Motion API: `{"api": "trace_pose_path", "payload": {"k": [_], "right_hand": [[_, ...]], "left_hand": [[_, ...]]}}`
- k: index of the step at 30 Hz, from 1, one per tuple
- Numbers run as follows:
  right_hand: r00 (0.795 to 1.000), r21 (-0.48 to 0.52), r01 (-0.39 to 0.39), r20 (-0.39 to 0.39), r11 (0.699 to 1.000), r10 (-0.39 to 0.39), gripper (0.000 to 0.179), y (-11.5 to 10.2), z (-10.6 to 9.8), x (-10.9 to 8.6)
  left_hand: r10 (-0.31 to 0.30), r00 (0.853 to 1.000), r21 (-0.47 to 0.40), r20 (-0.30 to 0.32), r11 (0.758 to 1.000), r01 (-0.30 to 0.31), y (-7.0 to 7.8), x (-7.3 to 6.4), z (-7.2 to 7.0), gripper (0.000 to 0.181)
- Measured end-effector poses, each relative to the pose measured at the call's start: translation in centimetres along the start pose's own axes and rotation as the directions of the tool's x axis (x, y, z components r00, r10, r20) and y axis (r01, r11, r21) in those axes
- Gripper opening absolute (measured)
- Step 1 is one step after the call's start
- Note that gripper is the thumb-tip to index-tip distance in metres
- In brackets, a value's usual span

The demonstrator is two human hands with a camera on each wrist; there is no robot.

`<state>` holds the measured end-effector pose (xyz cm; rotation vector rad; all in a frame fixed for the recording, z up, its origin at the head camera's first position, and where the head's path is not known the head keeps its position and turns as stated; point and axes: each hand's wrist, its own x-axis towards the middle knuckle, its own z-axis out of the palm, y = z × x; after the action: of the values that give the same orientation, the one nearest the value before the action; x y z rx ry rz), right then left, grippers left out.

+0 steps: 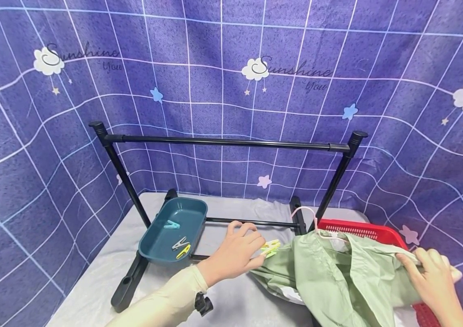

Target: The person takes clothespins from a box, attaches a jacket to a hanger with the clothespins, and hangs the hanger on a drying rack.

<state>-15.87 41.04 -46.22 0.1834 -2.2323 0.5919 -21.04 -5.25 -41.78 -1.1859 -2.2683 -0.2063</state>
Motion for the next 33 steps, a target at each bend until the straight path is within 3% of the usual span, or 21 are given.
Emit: {"api": "trace_pose_path", "payload": {"k": [33], "right_hand": [[1.0,-0.005,-0.016,-0.013,1.0,0.016,0.042,0.0,0.0,-0.3]], "left_hand": [[0.07,0.996,0.049,-0.047,0.996,-0.068,1.6,2.5,0.8,0.016]]}}
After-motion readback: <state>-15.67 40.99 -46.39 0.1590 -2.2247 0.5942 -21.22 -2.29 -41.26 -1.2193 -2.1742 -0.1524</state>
